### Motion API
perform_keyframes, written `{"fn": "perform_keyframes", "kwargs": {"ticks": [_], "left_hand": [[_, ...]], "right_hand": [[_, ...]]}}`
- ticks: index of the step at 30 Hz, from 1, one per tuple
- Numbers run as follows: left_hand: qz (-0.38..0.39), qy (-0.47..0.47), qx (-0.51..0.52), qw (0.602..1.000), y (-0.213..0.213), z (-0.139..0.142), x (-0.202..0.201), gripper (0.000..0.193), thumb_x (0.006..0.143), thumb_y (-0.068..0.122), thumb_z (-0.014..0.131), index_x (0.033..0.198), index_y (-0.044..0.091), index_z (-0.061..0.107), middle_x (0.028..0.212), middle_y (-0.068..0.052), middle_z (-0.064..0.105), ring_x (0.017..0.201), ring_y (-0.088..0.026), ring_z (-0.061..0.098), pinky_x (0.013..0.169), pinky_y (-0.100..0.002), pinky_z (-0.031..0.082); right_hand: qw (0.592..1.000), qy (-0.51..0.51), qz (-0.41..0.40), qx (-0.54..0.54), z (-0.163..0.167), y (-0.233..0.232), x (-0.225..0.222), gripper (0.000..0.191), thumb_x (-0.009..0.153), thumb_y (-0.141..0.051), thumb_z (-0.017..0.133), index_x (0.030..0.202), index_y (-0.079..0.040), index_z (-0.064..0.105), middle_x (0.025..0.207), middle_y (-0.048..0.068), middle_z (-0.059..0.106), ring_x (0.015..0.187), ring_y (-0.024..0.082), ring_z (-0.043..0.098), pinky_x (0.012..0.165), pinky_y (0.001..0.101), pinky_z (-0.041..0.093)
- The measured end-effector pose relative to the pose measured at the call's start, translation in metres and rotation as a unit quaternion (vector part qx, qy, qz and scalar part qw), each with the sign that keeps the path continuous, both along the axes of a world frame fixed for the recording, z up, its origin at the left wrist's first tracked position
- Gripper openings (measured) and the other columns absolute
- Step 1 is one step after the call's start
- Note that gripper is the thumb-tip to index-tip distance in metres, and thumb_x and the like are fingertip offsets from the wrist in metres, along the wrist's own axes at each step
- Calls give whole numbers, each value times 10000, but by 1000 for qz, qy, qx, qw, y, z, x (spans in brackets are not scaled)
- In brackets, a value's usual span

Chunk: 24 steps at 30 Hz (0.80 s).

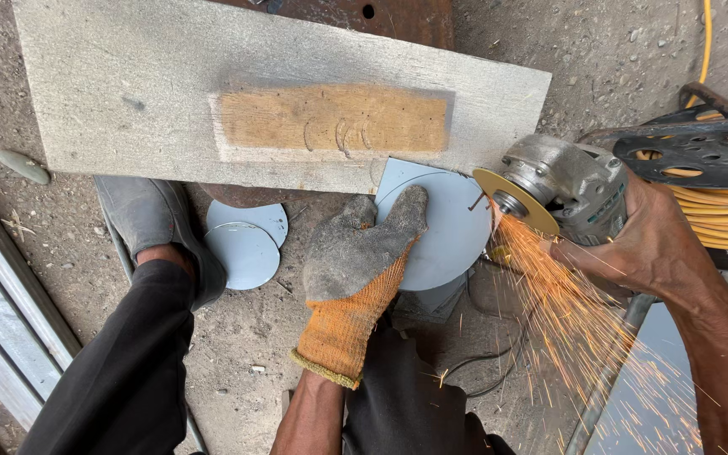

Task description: The person sits on the ground and uses an angle grinder to cut a circular shape from a square metal sheet. They hold the sheet with a gloved hand and guide the grinder along a marked line, producing sparks as the cut progresses.

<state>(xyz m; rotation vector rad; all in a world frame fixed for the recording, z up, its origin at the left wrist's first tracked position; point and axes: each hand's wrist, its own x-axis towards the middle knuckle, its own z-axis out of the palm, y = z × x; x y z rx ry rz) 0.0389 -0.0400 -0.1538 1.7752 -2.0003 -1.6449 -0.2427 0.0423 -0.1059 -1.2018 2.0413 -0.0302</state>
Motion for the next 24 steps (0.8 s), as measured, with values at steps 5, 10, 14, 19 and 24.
{"fn": "perform_keyframes", "kwargs": {"ticks": [5, 10, 14, 19, 24], "left_hand": [[79, -18, 131, 988, -12, 10, -4, 605, 824, 643, 592, 909, 58, 720, 738, -147, 693, 704, -287, 712, 668, -414, 551], [75, -18, 111, 991, -15, 14, -4, 693, 817, 665, 595, 1055, 24, 707, 890, -195, 732, 880, -325, 713, 783, -410, 537], [144, 28, 140, 979, -12, 13, -6, 805, 750, 672, 626, 1172, -13, 647, 995, -187, 731, 930, -295, 730, 809, -374, 550], [84, -12, 128, 988, -10, 6, -2, 640, 805, 660, 611, 974, 51, 710, 820, -187, 715, 818, -322, 707, 738, -417, 528], [71, 15, 55, 996, -2, -4, -1, 580, 816, 645, 625, 825, 70, 699, 713, -155, 652, 697, -323, 658, 645, -439, 504]], "right_hand": [[1000, 14, 11, -4, 12, -1, 6, 838, 507, -221, 895, 1250, 6, 583, 1094, 190, 703, 1005, 284, 688, 922, 436, 529], [998, -6, -56, 9, 29, 5, 15, 843, 516, -228, 858, 1288, -19, 592, 1124, 171, 715, 1053, 286, 686, 954, 427, 509], [995, 58, -60, 58, 38, 3, 17, 860, 504, -226, 849, 1305, -42, 598, 1115, 174, 706, 1020, 300, 693, 917, 432, 528], [992, 76, -63, 82, 37, -1, 21, 854, 472, -243, 873, 1260, -36, 617, 1098, 190, 720, 1022, 316, 704, 939, 450, 531], [992, 89, -46, 75, 33, 0, 22, 899, 463, -270, 880, 1282, -21, 603, 1092, 220, 716, 1008, 347, 709, 927, 469, 539]]}}
